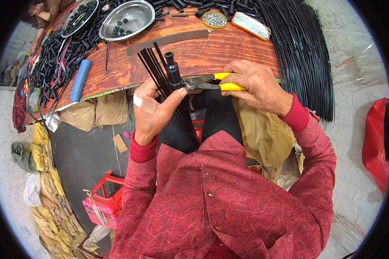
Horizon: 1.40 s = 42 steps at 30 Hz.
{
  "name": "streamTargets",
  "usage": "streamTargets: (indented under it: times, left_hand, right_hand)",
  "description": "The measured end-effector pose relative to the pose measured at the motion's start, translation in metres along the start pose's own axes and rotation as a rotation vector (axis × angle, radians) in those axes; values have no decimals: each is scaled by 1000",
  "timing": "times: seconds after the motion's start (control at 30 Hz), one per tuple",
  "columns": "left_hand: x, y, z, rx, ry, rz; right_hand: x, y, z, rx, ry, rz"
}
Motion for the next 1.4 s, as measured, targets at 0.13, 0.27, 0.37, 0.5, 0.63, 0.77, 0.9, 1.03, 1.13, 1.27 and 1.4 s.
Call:
streamTargets:
  times: [0.13, 0.27, 0.37, 0.5, 0.63, 0.77, 0.9, 1.03, 1.13, 1.27, 1.4]
  left_hand:
    - [-1, -1, -1, -16, -4, 40]
    - [1, 0, 0, -28, 27, 48]
    - [3, 0, 1, -66, 32, 68]
    - [-1, 2, -1, -80, 88, 57]
    - [-4, 7, -3, -82, 153, 67]
    - [-10, 10, -7, -98, 200, 63]
    - [-10, 13, -8, -119, 214, 74]
    - [-11, 14, -12, -154, 196, 41]
    - [-10, 11, -13, -210, 185, 65]
    - [-13, 10, -13, -269, 170, 106]
    - [-13, 8, -9, -223, 274, 75]
  right_hand:
    - [1, -1, -1, -36, -8, 2]
    - [1, -5, 0, 3, 9, -1]
    - [3, -12, 4, 35, 25, -31]
    - [5, -23, 7, 140, 1, -112]
    - [7, -35, 7, 181, -30, -172]
    - [11, -47, 11, 209, -55, -220]
    - [11, -55, 8, 260, -68, -295]
    - [12, -58, 8, 235, -85, -389]
    - [13, -53, 7, 207, -70, -424]
    - [14, -49, 4, 139, -21, -490]
    - [18, -48, 4, 188, -42, -430]
Point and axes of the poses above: each hand's wrist, its own z-axis away from the middle knuckle, its own y-axis out of the back of the hand, x = y × z, the point moved 7 cm from there along -z, towards the middle knuckle, and after that the axes turned 15 degrees about y, right-handed, at the moved point
